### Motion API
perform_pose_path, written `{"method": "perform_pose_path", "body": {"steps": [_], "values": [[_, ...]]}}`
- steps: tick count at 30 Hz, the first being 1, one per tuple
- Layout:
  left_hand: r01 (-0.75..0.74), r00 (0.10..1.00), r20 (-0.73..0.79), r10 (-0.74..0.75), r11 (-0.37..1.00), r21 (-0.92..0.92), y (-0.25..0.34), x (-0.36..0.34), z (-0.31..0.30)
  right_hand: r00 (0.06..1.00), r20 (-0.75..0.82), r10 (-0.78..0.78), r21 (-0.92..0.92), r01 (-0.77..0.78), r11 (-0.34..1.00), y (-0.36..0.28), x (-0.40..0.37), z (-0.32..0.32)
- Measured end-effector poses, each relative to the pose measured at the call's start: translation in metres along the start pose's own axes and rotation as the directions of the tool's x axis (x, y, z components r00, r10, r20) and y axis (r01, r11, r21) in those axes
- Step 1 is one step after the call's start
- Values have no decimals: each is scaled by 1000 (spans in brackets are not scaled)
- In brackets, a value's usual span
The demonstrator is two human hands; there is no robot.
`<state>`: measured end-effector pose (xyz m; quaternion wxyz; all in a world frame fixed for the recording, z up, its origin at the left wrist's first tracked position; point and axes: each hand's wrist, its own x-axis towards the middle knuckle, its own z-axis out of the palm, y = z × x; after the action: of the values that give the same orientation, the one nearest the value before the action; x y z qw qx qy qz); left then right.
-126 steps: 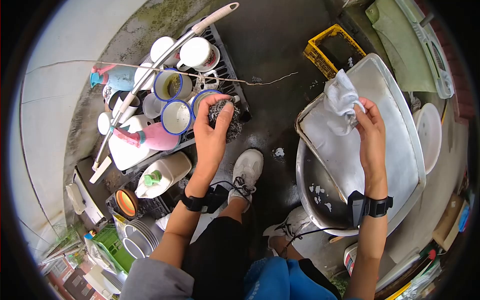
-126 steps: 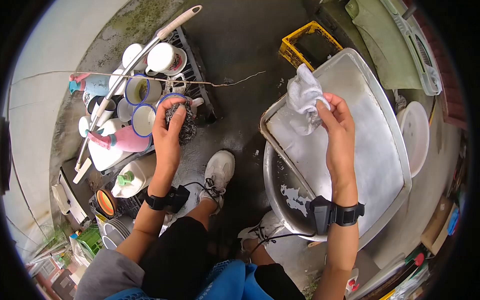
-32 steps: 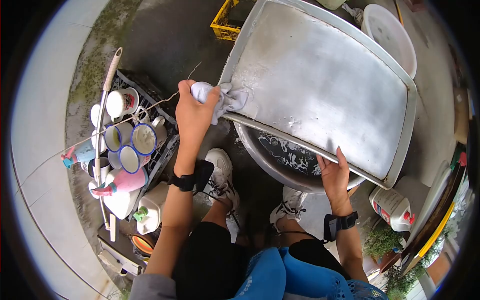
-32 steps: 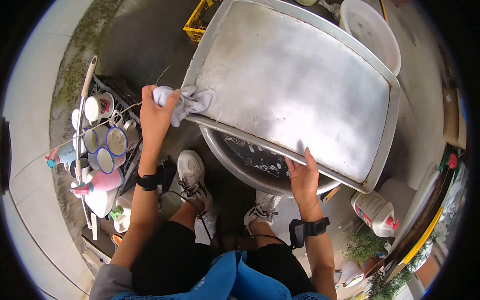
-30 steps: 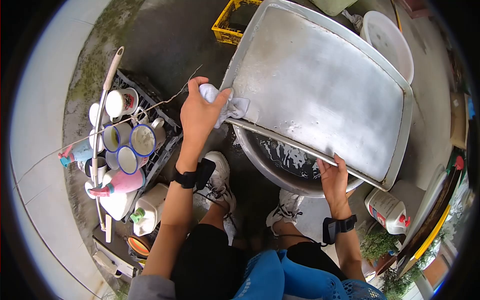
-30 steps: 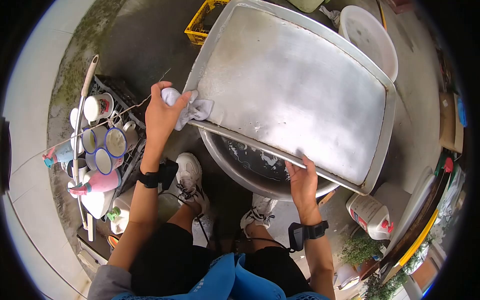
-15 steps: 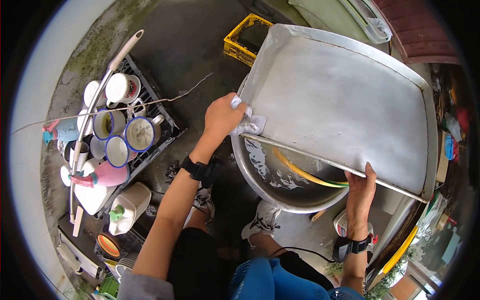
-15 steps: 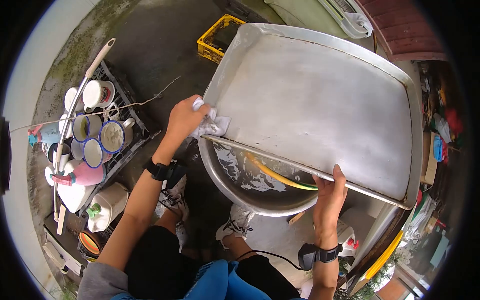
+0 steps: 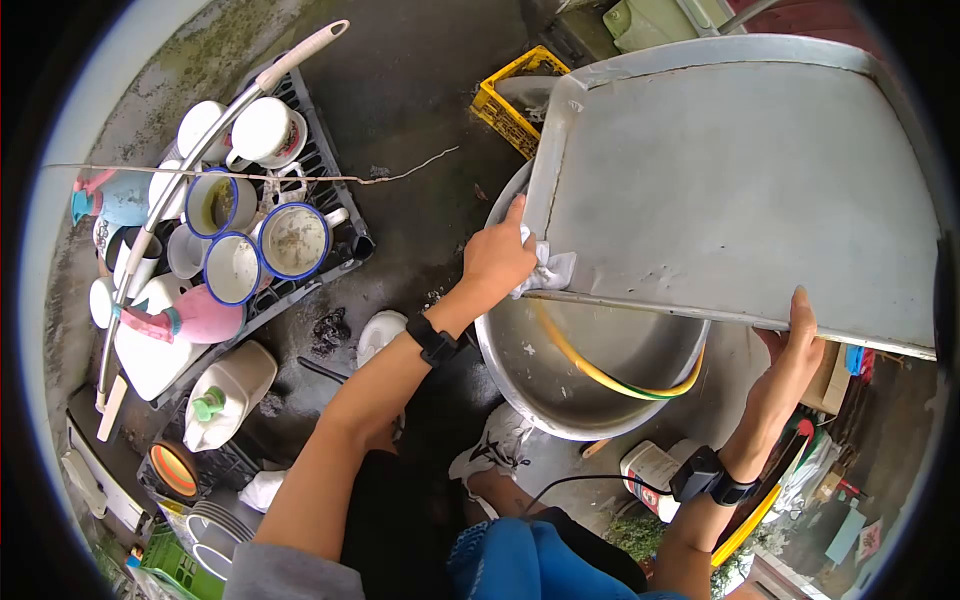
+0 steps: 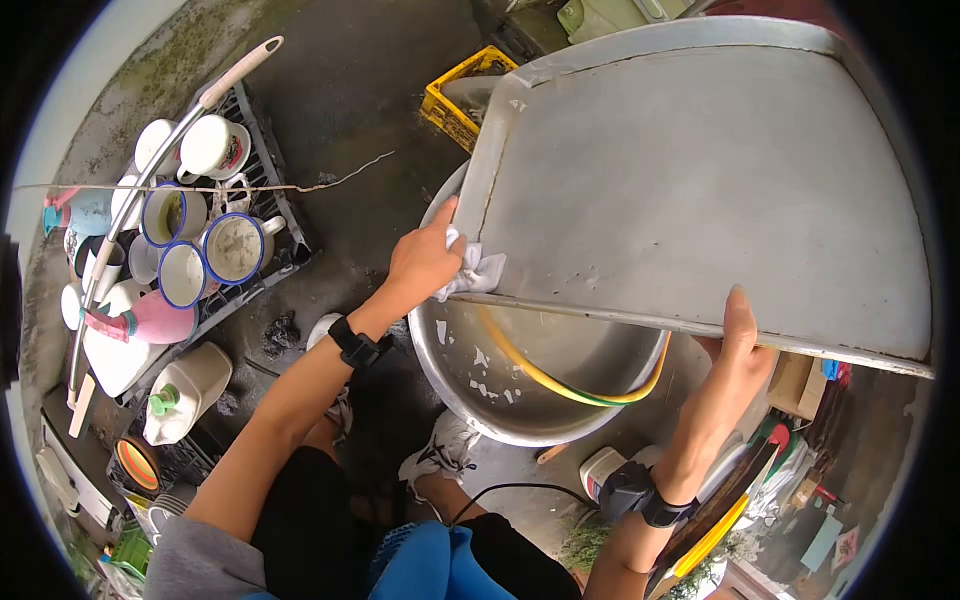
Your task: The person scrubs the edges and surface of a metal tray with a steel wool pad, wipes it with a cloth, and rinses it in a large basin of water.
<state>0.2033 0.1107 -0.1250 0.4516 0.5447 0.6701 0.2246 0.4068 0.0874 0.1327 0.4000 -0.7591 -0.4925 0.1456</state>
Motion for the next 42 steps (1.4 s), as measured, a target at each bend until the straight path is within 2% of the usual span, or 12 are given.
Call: {"method": "perform_pose_path", "body": {"steps": [4,11,18,21,25,28,31,33,35,37,40,42], "values": [[99,986,142,-89,993,-65,8,-1,-1,991,-52,-124,-185,113,976,-41,-4,24],[109,988,125,-87,978,-176,4,0,7,932,-33,-361,-343,329,880,-90,-21,55],[118,989,117,-96,972,-205,4,-6,11,933,-30,-358,-385,320,866,-93,-21,55],[68,996,63,-58,984,-165,-3,-12,11,945,-9,-326,-259,313,914,-72,-14,41],[92,992,91,-82,990,-109,-3,-17,3,996,-5,-86,-184,84,979,-26,-6,13],[68,990,125,-62,997,-42,2,-21,8,985,-152,-78,-111,62,992,18,-12,-9],[11,987,158,-7,1000,-23,7,-35,36,982,-155,-108,-190,78,979,78,-25,-61],[-7,977,212,13,1000,-27,11,-49,57,947,-67,-313,-661,193,725,108,-40,-96],[-78,964,250,94,994,-72,17,-65,78,851,-11,-526,-763,333,554,138,-49,-123],[-100,955,269,122,990,-97,19,-79,101,897,-114,-426,-801,170,573,145,-67,-140],[-90,900,422,108,994,-61,23,-90,125,842,-91,-531,-836,225,501,165,-81,-149],[-94,886,452,101,995,-37,18,-94,139,866,-317,-387,-707,56,705,174,-96,-144]]}}
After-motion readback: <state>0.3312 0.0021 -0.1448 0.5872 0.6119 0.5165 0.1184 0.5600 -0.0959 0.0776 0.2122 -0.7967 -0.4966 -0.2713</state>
